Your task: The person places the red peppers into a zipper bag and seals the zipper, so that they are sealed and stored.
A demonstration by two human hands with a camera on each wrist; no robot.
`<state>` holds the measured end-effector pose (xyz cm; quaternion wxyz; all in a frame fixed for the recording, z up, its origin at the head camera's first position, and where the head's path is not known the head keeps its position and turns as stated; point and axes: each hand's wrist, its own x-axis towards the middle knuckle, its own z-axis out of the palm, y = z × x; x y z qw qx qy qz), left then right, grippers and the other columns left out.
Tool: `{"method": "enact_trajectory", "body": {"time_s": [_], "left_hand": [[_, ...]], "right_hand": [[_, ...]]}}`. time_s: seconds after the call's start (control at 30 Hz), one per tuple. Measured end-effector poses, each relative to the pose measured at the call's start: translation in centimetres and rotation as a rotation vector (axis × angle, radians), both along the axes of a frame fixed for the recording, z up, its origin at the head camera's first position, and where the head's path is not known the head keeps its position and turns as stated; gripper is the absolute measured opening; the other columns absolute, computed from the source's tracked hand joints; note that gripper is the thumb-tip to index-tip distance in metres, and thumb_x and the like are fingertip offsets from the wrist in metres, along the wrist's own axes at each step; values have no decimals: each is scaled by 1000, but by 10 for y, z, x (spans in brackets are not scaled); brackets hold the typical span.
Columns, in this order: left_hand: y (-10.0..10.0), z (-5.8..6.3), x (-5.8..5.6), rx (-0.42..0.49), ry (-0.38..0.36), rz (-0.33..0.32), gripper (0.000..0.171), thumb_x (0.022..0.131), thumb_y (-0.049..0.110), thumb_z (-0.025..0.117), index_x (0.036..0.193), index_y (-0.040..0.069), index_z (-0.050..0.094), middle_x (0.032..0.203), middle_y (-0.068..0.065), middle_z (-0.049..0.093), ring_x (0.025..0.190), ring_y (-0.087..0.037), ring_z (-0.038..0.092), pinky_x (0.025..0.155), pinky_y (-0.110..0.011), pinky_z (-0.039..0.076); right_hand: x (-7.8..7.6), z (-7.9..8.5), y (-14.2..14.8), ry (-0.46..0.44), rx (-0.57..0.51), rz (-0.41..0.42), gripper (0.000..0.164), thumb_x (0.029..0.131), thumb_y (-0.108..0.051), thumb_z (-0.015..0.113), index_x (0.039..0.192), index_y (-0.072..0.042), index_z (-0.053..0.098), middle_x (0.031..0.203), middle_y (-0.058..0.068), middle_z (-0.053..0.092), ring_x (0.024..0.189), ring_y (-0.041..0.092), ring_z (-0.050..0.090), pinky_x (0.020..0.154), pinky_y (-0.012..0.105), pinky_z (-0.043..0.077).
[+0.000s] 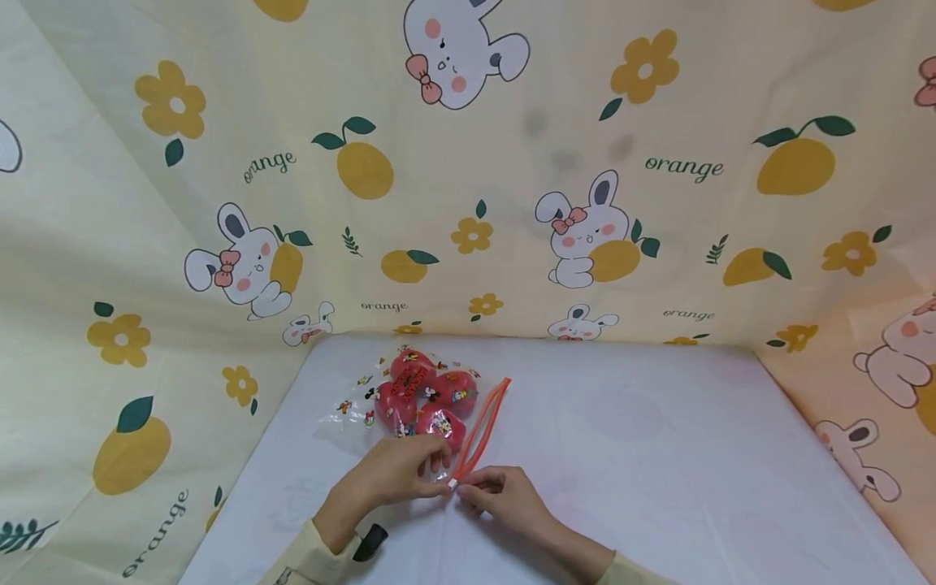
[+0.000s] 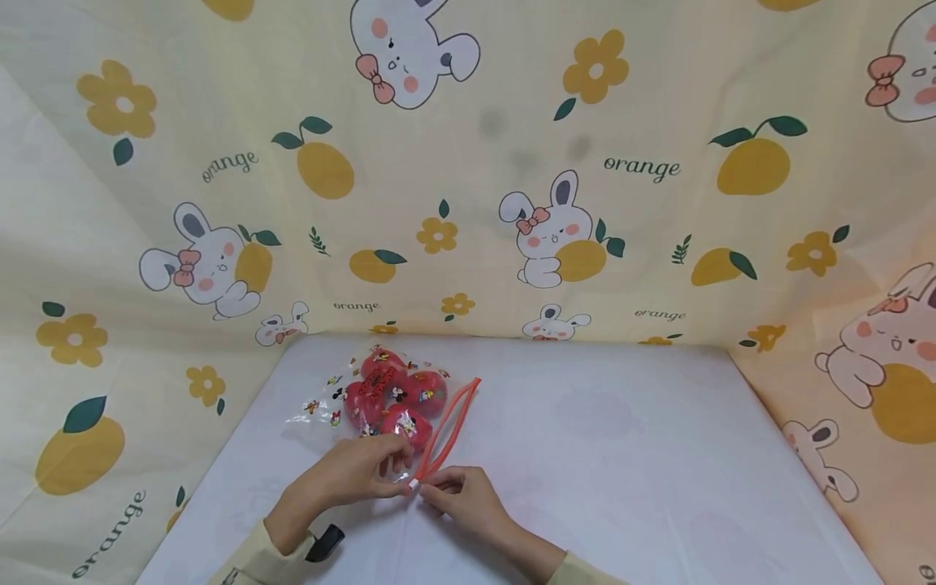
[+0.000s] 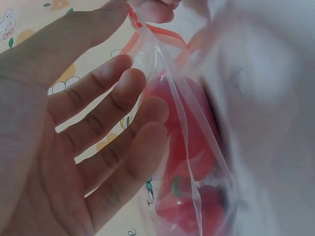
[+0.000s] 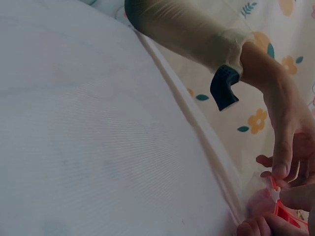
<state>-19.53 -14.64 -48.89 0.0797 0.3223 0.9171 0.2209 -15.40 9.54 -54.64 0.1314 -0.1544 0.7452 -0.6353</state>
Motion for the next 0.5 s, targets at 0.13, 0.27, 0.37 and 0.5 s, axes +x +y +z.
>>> {"method": "enact_trajectory", "body": {"time_s": [0.13,0.27,0.37,0.5], "left_hand": [[1,0,0,-9,-33,18,32,89,41,88,111,29,68,91,18,62,82,-1,56,70,-24,48],[2,0,0,-9,-38,26,33,89,40,88,112,28,69,92,18,62,82,-1,56,70,-24,48],[2,-1,0,-6,-22,20,33,89,39,88,112,28,68,92,18,62,81,-1,55,69,-23,48],[2,-2,-1,-1,16,1,33,88,37,89,112,27,67,92,17,62,79,0,54,67,-23,47]], "right_hand": [[-4,-2,-4,-21,22,-2,19,101,-14,75,108,2,81,91,23,78,73,11,69,62,23,52],[-7,-4,-7,-48,31,-10,19,103,-15,73,105,2,82,86,23,77,71,13,68,61,24,53],[-9,-4,-9,-79,1,-12,20,104,-14,72,104,3,82,86,23,77,69,14,69,62,24,54],[-10,-5,-12,-107,-41,-10,20,104,-12,72,104,5,81,88,24,77,67,13,70,62,23,56]]}}
